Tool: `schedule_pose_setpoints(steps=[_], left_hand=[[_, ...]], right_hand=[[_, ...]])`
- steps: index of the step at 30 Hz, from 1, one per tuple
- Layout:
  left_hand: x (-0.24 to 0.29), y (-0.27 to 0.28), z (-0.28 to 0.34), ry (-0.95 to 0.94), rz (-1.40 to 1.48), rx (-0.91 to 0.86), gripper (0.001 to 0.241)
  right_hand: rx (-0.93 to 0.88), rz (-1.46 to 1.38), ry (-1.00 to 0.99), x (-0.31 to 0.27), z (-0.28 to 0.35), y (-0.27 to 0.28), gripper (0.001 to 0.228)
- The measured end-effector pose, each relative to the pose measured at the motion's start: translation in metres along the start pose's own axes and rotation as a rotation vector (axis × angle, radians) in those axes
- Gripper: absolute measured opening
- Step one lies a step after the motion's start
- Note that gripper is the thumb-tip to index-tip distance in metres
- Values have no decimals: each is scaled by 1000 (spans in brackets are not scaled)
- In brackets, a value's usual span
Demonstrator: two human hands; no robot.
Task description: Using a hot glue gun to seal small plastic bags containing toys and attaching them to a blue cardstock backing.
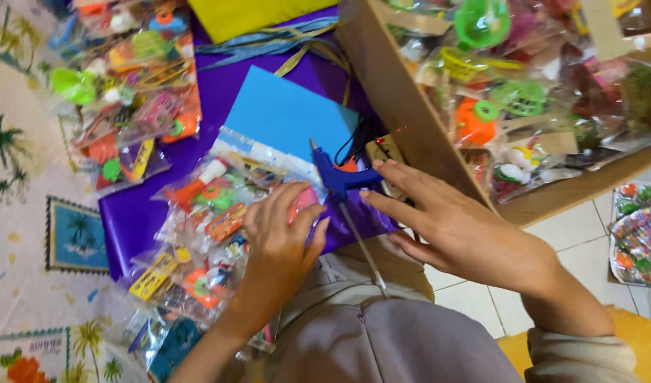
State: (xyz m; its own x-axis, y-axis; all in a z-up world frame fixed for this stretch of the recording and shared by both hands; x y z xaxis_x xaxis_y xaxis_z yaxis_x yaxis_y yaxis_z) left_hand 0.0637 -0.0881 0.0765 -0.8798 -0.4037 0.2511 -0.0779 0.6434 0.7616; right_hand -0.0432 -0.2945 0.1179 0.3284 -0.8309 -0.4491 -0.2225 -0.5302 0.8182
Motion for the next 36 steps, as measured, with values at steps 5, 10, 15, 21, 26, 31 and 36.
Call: schedule_pose_setpoints(steps=[5,10,15,21,26,31,36], left_hand=[[17,-28,-50,-209,167,-88,29],[39,-62,-94,-380,291,-170,48],[55,-108,-121,-591,287,-155,72],[51,-137,-118,-707,310,-152,58],[48,-145,-115,-674,374,-147,57],[42,-163,-102,-660,380,-166,58],[35,-181,-83,-649,369,10,46]], right_hand=[[103,117,-71,30,4,58,55],[205,391,-276,82,7,93,42],[-125,-56,-402,133,0,76,27],[-12,149,-410,162,4,88,54],[45,98,-327,145,2,114,36],[-183,-163,-450,131,-5,94,21],[-251,-98,-565,150,-15,75,28]])
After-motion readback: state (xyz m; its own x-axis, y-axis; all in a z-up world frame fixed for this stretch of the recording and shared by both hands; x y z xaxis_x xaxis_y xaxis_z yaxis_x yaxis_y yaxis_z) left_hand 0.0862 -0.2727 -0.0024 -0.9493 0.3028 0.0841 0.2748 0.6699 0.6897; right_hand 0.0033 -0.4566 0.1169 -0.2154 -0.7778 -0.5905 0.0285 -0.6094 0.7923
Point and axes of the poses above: each hand's wrist, its own z-axis away from the middle knuckle, its own y-axis out of the back of the hand, x = y × z, the point moved 3 cm from there along -z, towards the middle knuckle, and after that the axes turned 12 degrees about x, right-handed, at the moved point
